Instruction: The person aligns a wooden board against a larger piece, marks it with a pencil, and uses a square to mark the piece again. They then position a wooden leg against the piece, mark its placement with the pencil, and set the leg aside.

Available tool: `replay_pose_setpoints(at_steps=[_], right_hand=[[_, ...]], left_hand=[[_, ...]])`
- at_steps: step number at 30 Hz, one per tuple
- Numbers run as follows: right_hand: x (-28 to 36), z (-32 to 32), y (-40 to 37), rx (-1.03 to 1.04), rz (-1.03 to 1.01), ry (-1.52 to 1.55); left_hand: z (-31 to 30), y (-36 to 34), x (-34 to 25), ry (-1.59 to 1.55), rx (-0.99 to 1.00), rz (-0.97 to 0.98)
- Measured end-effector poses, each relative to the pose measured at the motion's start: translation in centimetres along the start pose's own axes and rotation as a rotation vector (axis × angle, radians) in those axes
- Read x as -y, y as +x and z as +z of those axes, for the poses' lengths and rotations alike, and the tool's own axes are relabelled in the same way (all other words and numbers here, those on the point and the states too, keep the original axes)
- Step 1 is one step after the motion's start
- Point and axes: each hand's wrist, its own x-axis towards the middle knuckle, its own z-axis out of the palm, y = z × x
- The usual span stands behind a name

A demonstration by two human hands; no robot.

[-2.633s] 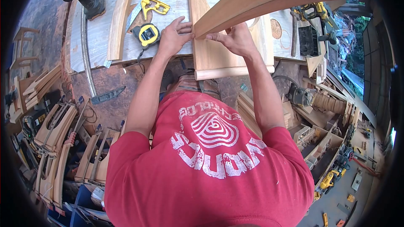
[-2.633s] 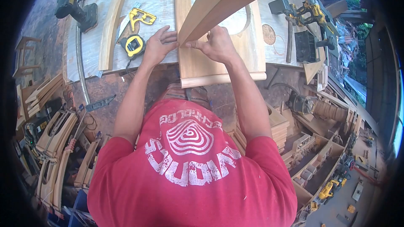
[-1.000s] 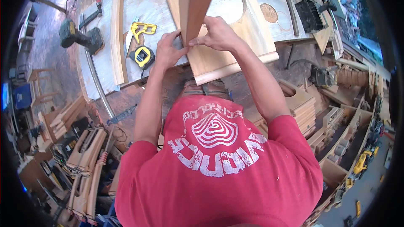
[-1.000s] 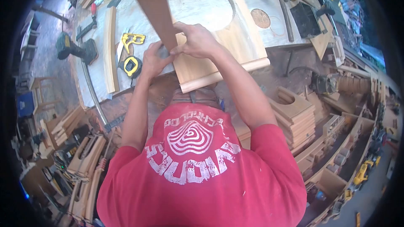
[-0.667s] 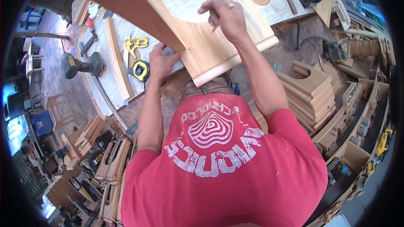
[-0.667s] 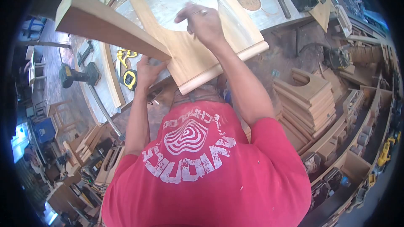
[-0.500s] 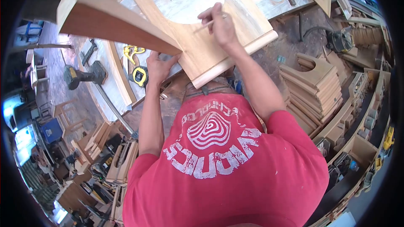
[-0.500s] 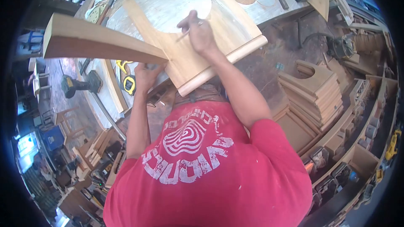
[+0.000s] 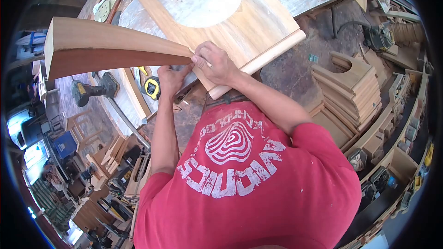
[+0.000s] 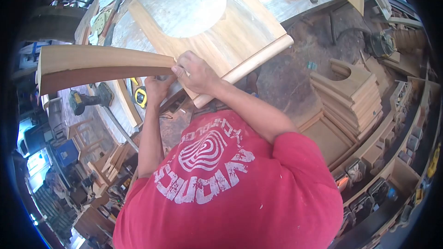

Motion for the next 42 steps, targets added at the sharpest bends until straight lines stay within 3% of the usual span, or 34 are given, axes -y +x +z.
replay_pose_setpoints(at_steps=[18,21,27,30,33,39,42], right_hand=[[0.1,0.1,0.9,0.014,-0.032,-0.051],[1.0,-1.7,0.0,0.099,-0.023,-0.075],[0.2,-0.5,1.4,0.027,-0.044,-0.071],[0.0,-0.8,3.0,0.100,-0.030,-0.068],[1.5,-3.8,2.3,0.324,-0.049,-0.180],[5.4,-8.0,1.4,0.296,0.222,0.086],[5.8,-8.7,0.5,0.231,0.207,0.082]], left_hand=[[-0.3,-0.2,-1.0,-0.011,0.016,-0.023],[-0.2,0.1,-0.7,0.026,0.018,-0.041],[0.0,0.0,-0.3,-0.033,0.026,-0.021],[-0.3,-0.2,-0.3,-0.027,0.021,0.006],[0.0,0.2,0.3,-0.022,-0.001,0.008],[-0.3,0.3,0.4,-0.005,0.013,-0.027],[0.0,0.1,-0.1,-0.003,0.013,0.025]])
